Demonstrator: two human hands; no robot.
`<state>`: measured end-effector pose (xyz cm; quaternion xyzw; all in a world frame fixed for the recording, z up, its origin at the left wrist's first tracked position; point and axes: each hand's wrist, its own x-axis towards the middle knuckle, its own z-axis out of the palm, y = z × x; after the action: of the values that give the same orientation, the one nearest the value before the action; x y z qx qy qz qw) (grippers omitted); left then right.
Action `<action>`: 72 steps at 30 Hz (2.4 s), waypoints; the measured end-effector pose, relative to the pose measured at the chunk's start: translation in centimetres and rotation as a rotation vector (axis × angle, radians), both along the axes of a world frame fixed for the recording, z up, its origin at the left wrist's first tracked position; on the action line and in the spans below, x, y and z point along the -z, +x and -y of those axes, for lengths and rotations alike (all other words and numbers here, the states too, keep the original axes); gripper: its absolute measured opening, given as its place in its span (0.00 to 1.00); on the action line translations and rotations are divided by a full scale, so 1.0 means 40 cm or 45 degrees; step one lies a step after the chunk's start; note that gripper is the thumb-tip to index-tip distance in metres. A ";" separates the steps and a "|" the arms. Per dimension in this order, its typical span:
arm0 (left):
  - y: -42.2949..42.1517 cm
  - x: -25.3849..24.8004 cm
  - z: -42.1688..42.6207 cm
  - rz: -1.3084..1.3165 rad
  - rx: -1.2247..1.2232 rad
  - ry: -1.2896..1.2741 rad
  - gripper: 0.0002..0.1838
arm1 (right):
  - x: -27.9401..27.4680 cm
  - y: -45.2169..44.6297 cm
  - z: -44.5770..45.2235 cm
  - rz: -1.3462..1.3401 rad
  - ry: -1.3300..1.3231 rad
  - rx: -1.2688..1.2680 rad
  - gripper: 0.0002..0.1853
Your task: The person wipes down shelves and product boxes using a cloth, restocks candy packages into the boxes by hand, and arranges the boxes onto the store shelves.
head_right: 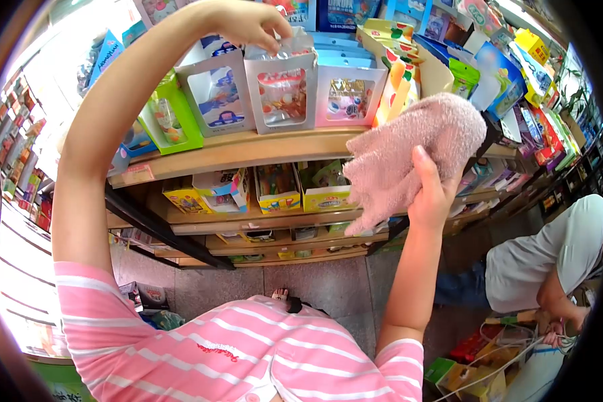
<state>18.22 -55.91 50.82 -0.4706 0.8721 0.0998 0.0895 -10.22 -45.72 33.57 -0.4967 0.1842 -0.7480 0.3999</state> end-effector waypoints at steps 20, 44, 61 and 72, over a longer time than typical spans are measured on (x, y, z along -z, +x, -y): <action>0.516 0.074 -0.493 -1.086 -0.912 -1.488 0.19 | 0.086 0.060 0.049 -0.075 0.041 -0.257 0.26; 0.696 0.006 -0.373 -0.235 -1.403 -0.848 0.49 | -0.043 0.560 -0.243 -0.050 0.011 -0.081 0.28; 0.506 0.013 -0.589 -1.218 -0.569 -1.313 0.45 | -0.160 0.762 -0.286 0.037 0.020 -0.236 0.23; 0.235 0.353 -0.685 -1.302 -0.174 -0.868 0.56 | 0.024 0.578 -0.334 0.165 0.145 -0.202 0.35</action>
<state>27.62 -28.52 36.68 -0.4201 0.7554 0.0338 -0.5017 12.91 -32.37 32.61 -0.4369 0.1604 -0.7328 0.4964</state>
